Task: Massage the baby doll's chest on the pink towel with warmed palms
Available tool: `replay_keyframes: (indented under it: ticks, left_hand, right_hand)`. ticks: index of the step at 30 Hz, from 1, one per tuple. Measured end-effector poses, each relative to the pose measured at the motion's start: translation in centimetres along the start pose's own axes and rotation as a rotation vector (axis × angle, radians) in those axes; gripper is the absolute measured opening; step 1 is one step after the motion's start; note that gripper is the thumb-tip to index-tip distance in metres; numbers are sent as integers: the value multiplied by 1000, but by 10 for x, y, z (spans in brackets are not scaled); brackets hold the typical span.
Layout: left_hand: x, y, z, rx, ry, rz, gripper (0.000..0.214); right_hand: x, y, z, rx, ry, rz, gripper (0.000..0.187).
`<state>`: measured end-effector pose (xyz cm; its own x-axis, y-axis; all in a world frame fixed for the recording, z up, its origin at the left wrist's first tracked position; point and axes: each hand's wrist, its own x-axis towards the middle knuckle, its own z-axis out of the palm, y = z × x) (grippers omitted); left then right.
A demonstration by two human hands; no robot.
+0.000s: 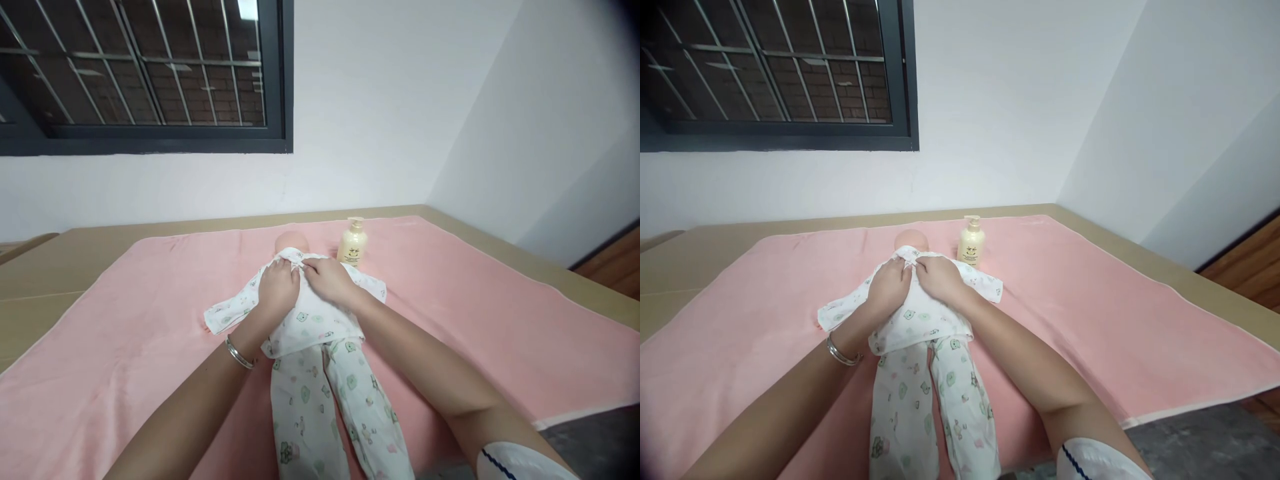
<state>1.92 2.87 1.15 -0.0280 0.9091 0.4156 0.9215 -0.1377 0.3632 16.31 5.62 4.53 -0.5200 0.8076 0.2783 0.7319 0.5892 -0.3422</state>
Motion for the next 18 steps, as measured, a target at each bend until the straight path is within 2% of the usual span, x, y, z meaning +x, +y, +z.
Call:
replay_keyframes:
  ticks: [3,6,13,16,18]
  left_hand:
    - [-9,14,0,49,19,2,45]
    - [-11,16,-3,26,-1,-37,44]
    - [8,-9,-10,-134,-120,-144,43]
    - [10,-14,-5,-129,-82,-120,39]
    - [9,-15,-1,-97,-39,-102,38]
  right_hand:
    - [12,19,5,78,-2,-74,29]
    - [18,26,9,69,-28,-118,28]
    - [1,-6,-3,-127,-57,5,27]
    - [-3,-13,-7,-157,-55,7,28]
    - [-1,-9,-5,-101,-38,-1,31]
